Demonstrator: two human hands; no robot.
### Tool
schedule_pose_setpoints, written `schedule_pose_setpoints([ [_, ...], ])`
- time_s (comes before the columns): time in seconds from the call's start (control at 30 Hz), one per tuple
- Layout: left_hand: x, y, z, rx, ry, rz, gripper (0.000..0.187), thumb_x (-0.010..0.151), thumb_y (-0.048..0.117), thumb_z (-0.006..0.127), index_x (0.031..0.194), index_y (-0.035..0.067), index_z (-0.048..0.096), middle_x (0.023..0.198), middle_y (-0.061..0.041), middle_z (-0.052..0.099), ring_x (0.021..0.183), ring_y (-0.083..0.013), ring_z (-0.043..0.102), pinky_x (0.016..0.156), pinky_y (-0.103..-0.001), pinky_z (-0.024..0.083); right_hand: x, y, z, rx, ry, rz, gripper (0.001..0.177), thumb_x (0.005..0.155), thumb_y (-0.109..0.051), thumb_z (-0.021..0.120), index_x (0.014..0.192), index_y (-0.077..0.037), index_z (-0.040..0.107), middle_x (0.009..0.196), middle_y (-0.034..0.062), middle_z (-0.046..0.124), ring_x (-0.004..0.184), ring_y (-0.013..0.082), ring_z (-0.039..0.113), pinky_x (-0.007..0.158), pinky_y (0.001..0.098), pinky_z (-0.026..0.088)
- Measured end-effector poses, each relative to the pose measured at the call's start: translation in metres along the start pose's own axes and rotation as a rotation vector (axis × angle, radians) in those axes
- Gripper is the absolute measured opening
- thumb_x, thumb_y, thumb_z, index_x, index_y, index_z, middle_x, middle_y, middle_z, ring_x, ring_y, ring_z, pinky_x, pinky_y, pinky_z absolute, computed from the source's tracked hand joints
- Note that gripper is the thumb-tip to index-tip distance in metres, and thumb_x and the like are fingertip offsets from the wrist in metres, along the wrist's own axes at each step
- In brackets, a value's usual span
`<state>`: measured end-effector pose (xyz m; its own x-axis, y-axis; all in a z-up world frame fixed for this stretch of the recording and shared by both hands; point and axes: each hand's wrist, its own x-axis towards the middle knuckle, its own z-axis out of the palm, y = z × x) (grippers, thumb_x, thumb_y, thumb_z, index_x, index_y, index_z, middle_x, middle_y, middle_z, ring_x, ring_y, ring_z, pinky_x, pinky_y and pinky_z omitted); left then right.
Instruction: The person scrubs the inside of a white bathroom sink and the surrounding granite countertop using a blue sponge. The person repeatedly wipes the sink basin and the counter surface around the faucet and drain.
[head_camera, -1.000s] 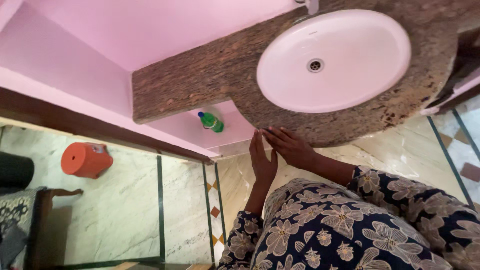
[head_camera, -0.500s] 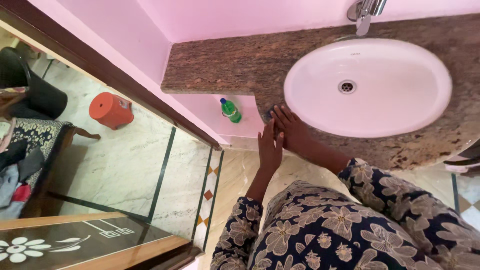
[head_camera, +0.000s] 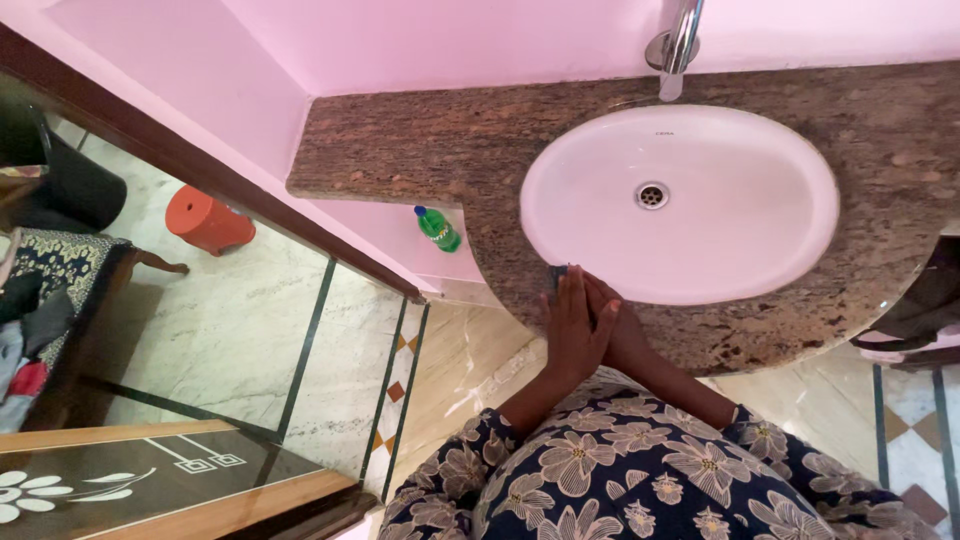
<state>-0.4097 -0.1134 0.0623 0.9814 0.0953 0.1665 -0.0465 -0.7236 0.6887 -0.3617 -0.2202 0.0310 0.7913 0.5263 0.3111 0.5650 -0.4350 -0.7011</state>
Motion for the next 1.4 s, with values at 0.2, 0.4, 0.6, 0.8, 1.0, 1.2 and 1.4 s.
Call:
schedule_pose_setpoints([
  [0.2,0.018,-0.039,0.012,0.156,-0.009,-0.057,0.084,0.105,0.057,0.042,0.162,-0.002,0.026,0.168,-0.023,0.03,0.159,-0.0365,0.023,0.124,-0.066,0.002,0.009,-0.023,-0.013,-0.036,-0.03,0.005,0.093,0.075,-0.029,0.078,0.153,-0.001,0.036,0.153,0.0217,0.044,0.137,0.0405,0.048,0.108,0.051,0.044],
  [0.4,0.071,-0.1,-0.004,0.327,0.17,-0.063,0.086,0.101,0.061,0.048,0.159,0.0,0.035,0.167,-0.02,0.034,0.157,-0.0346,0.028,0.123,-0.065,0.011,0.015,-0.03,-0.003,-0.275,-0.109,-0.082,0.063,0.089,-0.017,0.062,0.145,0.004,0.043,0.147,0.0238,0.047,0.137,0.0396,0.047,0.114,0.0505,0.038],
  [0.6,0.145,-0.161,-0.029,0.457,0.221,-0.006,0.09,0.097,0.066,0.051,0.158,0.001,0.038,0.165,-0.019,0.037,0.154,-0.0327,0.034,0.124,-0.059,0.022,0.016,-0.038,0.001,-0.397,-0.082,-0.155,0.057,0.091,-0.016,0.055,0.143,0.006,0.046,0.146,0.0253,0.047,0.137,0.0387,0.046,0.115,0.0513,0.037],
  [0.8,0.226,-0.223,-0.059,0.462,0.072,0.138,0.091,0.098,0.066,0.048,0.158,-0.001,0.035,0.165,-0.02,0.034,0.153,-0.0327,0.033,0.12,-0.059,0.025,0.038,-0.047,0.011,-0.453,-0.125,0.047,0.059,0.088,-0.02,0.056,0.143,0.001,0.047,0.137,0.0219,0.054,0.124,0.0359,0.054,0.104,0.0492,0.043],
  [1.0,0.236,-0.226,-0.076,0.421,0.057,0.227,0.093,0.096,0.066,0.051,0.157,-0.002,0.035,0.165,-0.021,0.032,0.153,-0.035,0.031,0.121,-0.063,0.021,0.051,-0.048,0.022,-0.531,0.062,0.163,0.053,0.095,-0.027,0.056,0.142,-0.005,0.051,0.117,0.0194,0.065,0.105,0.0342,0.062,0.092,0.0466,0.051],
  [1.2,0.213,-0.262,-0.106,0.402,0.123,0.258,0.086,0.096,0.061,0.054,0.156,0.0,0.04,0.164,-0.021,0.037,0.153,-0.0348,0.035,0.123,-0.062,0.022,0.05,-0.048,0.025,-0.537,0.118,0.273,0.042,0.099,-0.027,0.055,0.134,-0.004,0.059,0.112,0.0161,0.068,0.104,0.0342,0.064,0.091,0.0461,0.053],
  [1.4,0.238,-0.363,-0.173,0.62,0.213,0.139,0.079,0.099,0.06,0.047,0.154,0.004,0.045,0.163,-0.017,0.041,0.149,-0.029,0.041,0.12,-0.061,0.025,0.052,-0.055,0.026,-0.57,0.1,0.272,0.033,0.097,-0.028,0.057,0.119,-0.006,0.067,0.119,0.0136,0.069,0.108,0.0335,0.064,0.094,0.0452,0.053],
])
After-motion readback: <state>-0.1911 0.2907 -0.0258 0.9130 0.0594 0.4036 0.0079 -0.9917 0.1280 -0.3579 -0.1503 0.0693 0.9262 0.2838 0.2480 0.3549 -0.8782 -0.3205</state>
